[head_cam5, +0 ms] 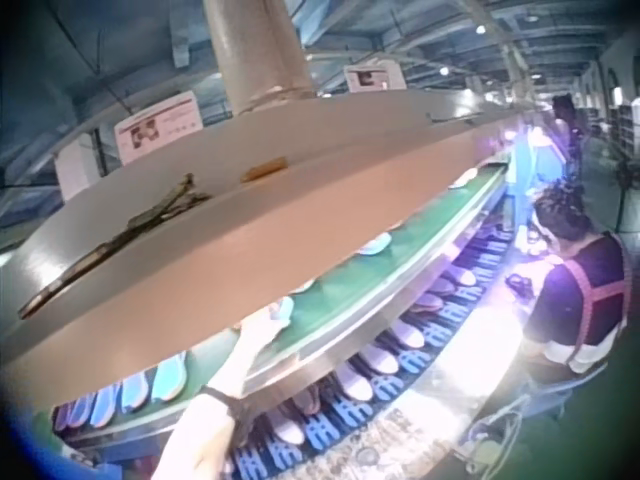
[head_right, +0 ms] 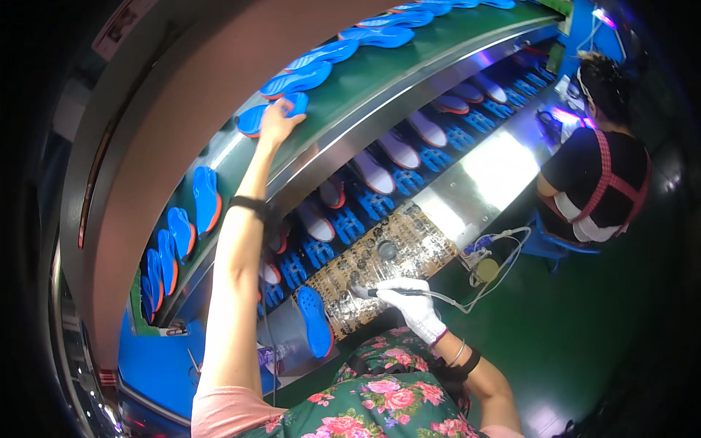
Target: The person picks up a blue shoe sole from a conveyor belt, applies a liquid to its surface using a brush, and places it back onto the belt, repeating the process for several soles.
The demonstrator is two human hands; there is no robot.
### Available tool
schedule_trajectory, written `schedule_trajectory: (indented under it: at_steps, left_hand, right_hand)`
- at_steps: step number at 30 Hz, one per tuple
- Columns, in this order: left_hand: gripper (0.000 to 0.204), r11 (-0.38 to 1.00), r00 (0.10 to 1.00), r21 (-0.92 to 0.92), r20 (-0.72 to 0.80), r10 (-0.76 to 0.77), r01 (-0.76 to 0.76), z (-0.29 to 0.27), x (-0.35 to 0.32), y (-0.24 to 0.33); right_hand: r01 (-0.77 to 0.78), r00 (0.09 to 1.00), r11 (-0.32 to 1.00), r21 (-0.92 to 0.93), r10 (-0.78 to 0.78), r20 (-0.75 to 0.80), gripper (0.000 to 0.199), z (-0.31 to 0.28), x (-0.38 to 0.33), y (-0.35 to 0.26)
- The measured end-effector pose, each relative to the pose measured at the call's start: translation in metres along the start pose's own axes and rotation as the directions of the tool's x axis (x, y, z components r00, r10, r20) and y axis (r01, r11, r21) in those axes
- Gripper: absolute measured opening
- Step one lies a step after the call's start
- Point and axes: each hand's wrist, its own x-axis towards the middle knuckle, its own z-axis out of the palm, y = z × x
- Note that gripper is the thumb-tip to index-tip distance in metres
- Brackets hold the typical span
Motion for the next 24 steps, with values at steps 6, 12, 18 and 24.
schedule_trajectory:
  at_steps: [6, 12, 18, 24]
  left_hand:
    - [0.037, 0.897, 0.983, -0.421, -0.174, 0.065, -0.134, -0.036, -0.114, -0.045]
    - [0.027, -0.120, 0.996, -0.993, -0.007, -0.089, -0.017, -0.095, -0.269, -0.041]
    - [0.091, 0.216, 0.858, -0.974, -0.055, -0.510, 0.067, -0.037, -0.333, 0.032]
    - [0.058, -0.271, 0.710, -0.790, 0.613, -0.346, 0.550, 0.013, -0.351, 0.034]
  right_hand:
    - [0.060, 0.997, 0.998, -0.009, -0.060, 0.048, 0.020, -0.032, 0.001, -0.011]
    - [0.008, 0.998, 0.999, 0.035, -0.011, 0.065, 0.019, -0.025, -0.015, -0.036]
    - [0.116, 0.990, 0.993, -0.027, -0.113, 0.078, 0.021, -0.018, -0.020, -0.058]
    - [0.322, 0.945, 0.930, -0.177, -0.304, 0.123, 0.020, 0.007, -0.023, -0.108]
